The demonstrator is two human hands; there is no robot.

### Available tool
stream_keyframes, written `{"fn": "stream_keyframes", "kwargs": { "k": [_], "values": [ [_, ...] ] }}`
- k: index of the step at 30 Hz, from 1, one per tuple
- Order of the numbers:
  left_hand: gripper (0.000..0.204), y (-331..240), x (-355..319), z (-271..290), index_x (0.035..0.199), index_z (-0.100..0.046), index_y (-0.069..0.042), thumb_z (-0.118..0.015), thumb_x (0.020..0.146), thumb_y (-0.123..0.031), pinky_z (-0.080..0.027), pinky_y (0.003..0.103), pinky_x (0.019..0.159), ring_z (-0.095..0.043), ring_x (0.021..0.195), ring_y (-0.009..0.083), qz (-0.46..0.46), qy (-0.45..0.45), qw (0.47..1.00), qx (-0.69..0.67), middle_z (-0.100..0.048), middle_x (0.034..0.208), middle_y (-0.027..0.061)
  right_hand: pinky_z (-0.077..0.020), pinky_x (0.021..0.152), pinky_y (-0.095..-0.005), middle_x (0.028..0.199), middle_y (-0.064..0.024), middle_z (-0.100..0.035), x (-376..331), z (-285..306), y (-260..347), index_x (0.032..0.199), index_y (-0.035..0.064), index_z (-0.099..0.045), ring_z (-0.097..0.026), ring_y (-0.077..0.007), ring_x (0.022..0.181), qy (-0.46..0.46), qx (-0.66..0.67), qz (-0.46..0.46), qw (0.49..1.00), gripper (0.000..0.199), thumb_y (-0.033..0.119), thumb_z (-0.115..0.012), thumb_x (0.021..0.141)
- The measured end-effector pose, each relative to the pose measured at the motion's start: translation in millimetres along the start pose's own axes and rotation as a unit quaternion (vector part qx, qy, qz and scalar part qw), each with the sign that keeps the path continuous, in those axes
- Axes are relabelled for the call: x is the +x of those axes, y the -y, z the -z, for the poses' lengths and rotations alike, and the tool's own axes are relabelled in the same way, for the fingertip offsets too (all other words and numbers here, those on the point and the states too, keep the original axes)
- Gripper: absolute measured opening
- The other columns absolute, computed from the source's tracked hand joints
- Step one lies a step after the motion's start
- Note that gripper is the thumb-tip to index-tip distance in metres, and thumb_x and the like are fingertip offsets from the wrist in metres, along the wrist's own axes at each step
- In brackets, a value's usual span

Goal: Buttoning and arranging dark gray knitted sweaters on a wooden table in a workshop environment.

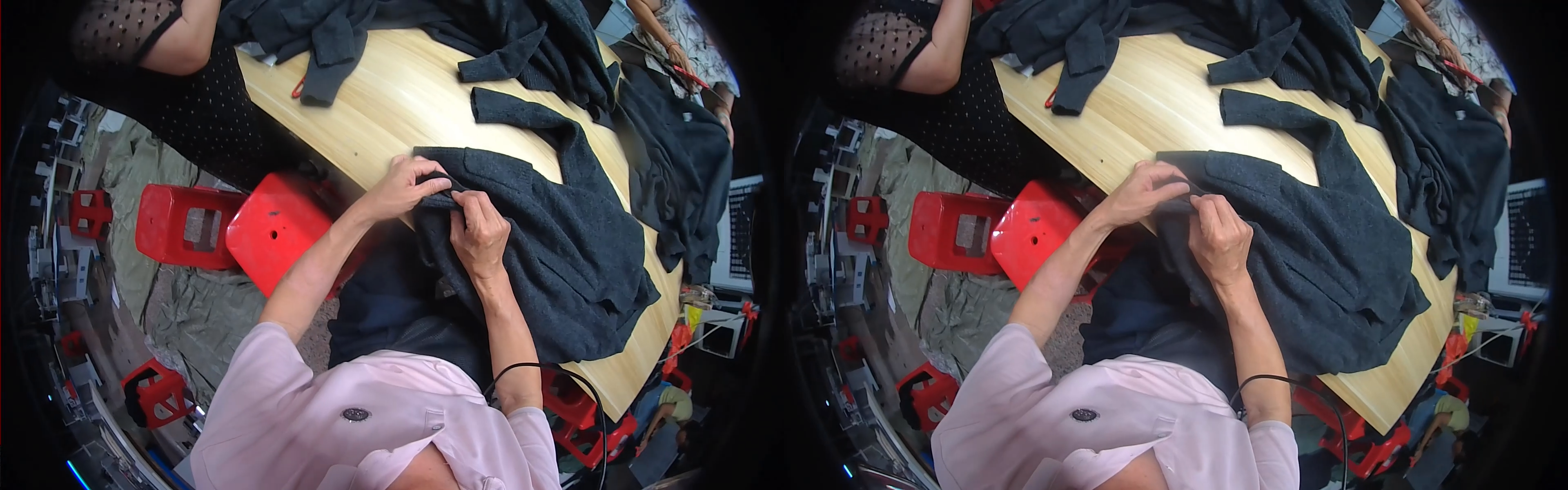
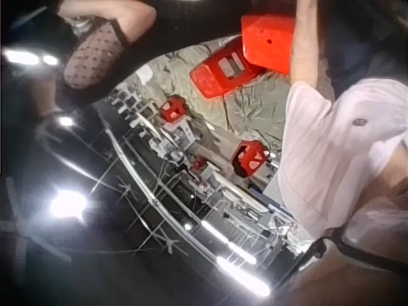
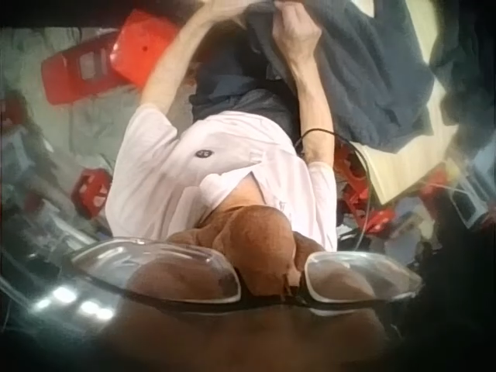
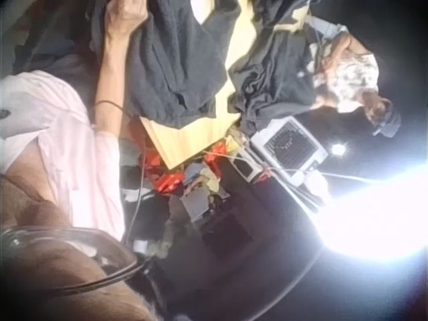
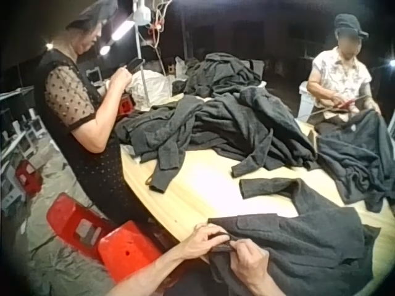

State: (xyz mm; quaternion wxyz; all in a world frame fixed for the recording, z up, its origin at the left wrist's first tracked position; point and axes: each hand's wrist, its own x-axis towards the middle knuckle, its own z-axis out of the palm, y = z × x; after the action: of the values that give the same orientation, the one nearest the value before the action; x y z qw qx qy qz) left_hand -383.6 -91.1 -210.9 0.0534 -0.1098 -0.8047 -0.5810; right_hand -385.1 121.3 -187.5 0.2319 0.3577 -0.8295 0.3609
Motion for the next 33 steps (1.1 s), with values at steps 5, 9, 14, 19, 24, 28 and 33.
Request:
{"fn": "stream_keyframes", "kwargs": {
  "k": [5,9,14,19,24,28,33],
  "values": [
    [0.015,-18,-8,1,0.112,-0.080,0.002,-0.081,0.099,-0.005,-0.058,0.027,0.086,-0.070,0.095,0.0076,0.034,0.047,0.979,-0.193,-0.080,0.099,0.0023,-0.0592,0.084,-0.0414,0.110,-0.0114,-0.072,1,4,8,0.095,0.0057,-0.070,-0.073,-0.0292,0.104,0.000,-0.103,0.014,0.995,0.009,0.002,-0.075,0.089],
    [0.017,-15,-11,4,0.110,-0.081,0.001,-0.084,0.094,-0.001,-0.060,0.028,0.089,-0.073,0.099,0.0103,0.057,0.044,0.978,-0.197,-0.081,0.106,0.0051,-0.0540,0.093,-0.0453,0.118,-0.0145,-0.074,6,-8,2,0.093,0.0053,-0.067,-0.072,-0.0314,0.112,-0.013,-0.092,0.048,0.994,0.005,0.005,-0.070,0.089],
    [0.023,-10,-16,5,0.110,-0.082,0.001,-0.086,0.088,0.005,-0.059,0.029,0.091,-0.075,0.102,0.0148,0.029,0.011,0.993,-0.114,-0.082,0.107,0.0101,-0.0581,0.074,-0.0413,0.088,-0.0119,-0.067,2,-7,0,0.087,0.0051,-0.062,-0.069,-0.0312,0.084,0.019,-0.016,0.018,1.000,0.014,-0.002,-0.072,0.081],
    [0.019,-9,-22,-4,0.106,-0.082,0.003,-0.087,0.087,0.006,-0.059,0.028,0.088,-0.073,0.096,0.0135,0.009,-0.040,0.996,-0.074,-0.077,0.096,0.0061,-0.0589,0.067,-0.0428,0.086,-0.0117,-0.066,1,-6,-2,0.086,0.0051,-0.062,-0.068,-0.0311,0.081,0.008,0.006,0.014,1.000,0.016,-0.005,-0.072,0.078],
    [0.015,-10,-20,-5,0.104,-0.080,0.005,-0.083,0.091,0.010,-0.058,0.025,0.086,-0.071,0.094,0.0103,-0.018,-0.049,0.996,-0.072,-0.075,0.099,0.0048,-0.0588,0.063,-0.0412,0.085,-0.0112,-0.064,1,-6,4,0.084,0.0052,-0.061,-0.068,-0.0299,0.080,0.018,0.000,0.024,1.000,0.017,-0.005,-0.072,0.077],
    [0.020,-16,-14,-1,0.113,-0.077,0.004,-0.081,0.094,0.007,-0.059,0.025,0.088,-0.071,0.099,0.0097,0.041,0.016,0.983,-0.175,-0.077,0.105,0.0038,-0.0585,0.061,-0.0389,0.086,-0.0094,-0.064,-1,-7,4,0.082,0.0057,-0.058,-0.067,-0.0274,0.078,0.009,-0.055,0.051,0.997,0.017,-0.002,-0.073,0.077],
    [0.019,-20,-16,3,0.113,-0.077,0.003,-0.082,0.094,0.005,-0.059,0.026,0.090,-0.072,0.101,0.0097,0.093,0.031,0.967,-0.234,-0.077,0.107,0.0057,-0.0588,0.061,-0.0379,0.087,-0.0085,-0.065,-2,-10,5,0.081,0.0057,-0.058,-0.068,-0.0260,0.079,-0.003,-0.071,0.056,0.996,0.016,0.000,-0.073,0.079]
  ]
}}
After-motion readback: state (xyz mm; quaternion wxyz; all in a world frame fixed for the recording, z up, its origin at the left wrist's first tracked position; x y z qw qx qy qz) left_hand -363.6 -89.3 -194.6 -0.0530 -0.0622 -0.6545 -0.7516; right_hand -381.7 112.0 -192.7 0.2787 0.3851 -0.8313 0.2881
